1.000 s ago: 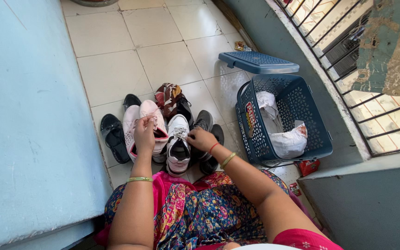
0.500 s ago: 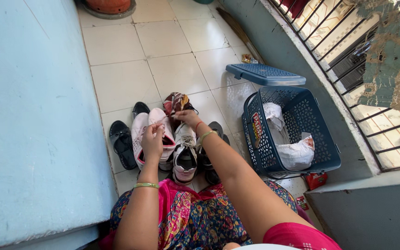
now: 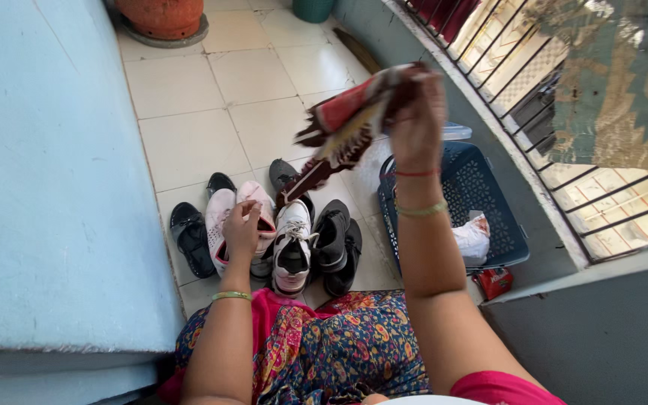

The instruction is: The person sits on a tiled floor and cleans a pair of white sneakers using a cloth. They wipe the exterior surfaces of the shoes, tie the laces, and then proceed to clean a pair of pink sneakers in a similar manner.

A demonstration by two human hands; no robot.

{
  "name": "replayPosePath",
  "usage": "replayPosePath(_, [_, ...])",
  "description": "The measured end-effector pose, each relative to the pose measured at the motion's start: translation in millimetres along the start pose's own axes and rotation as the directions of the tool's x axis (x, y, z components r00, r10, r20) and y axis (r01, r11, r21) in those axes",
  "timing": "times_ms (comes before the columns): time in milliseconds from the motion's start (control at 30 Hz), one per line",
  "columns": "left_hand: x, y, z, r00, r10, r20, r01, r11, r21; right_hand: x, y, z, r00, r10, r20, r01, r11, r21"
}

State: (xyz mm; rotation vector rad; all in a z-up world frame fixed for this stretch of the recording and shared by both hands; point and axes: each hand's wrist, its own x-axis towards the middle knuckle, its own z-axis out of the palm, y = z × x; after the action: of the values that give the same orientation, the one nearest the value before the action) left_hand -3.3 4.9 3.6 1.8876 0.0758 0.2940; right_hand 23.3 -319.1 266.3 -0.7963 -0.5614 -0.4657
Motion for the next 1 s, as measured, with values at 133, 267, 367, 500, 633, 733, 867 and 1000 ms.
replayPosePath(133, [0, -4, -1, 0.999, 0.037, -0.021, -0.037, 0.999, 0.024, -55, -142, -32, 0.985, -0.094, -0.143, 0.143, 0.914, 0.379])
replayPosePath(267, [-11, 0, -2, 0.987, 0.155, -0.030, -0.154, 0.987, 0.038, -181, -155, -78, 0.887, 0.066, -0.457, -0.138, 0.983, -0.126])
replayPosePath(367, [-20, 11, -7, 0.983, 0.181, 0.032, -0.180, 0.983, -0.029, -304, -96, -90, 0.686, 0.390, -0.615, -0.588, 0.795, -0.152])
replayPosePath(500, [-57, 26, -20, 0.941, 0.337, 0.021, -0.338, 0.940, 0.041, -454, -45, -69, 0.339, 0.687, -0.642, -0.903, 0.430, -0.016])
replayPosePath(633, [-103, 49, -24, 0.919, 0.377, 0.112, -0.386, 0.920, 0.068, -494, -35, -48, 0.299, 0.768, -0.566, -0.952, 0.279, -0.124])
replayPosePath(733, [-142, 60, -15, 0.874, 0.439, 0.210, -0.475, 0.864, 0.169, -441, -62, -27, 0.501, 0.751, -0.429, -0.861, 0.382, -0.336])
replayPosePath(867, [-174, 66, 4, 0.844, 0.470, 0.261, -0.528, 0.815, 0.239, -343, -158, 42, 0.878, 0.429, 0.214, -0.261, 0.803, -0.536])
replayPosePath(1000, [-175, 54, 10, 0.755, 0.597, 0.273, -0.651, 0.627, 0.428, -265, -215, 114, 0.878, 0.338, 0.339, -0.090, 0.812, -0.577])
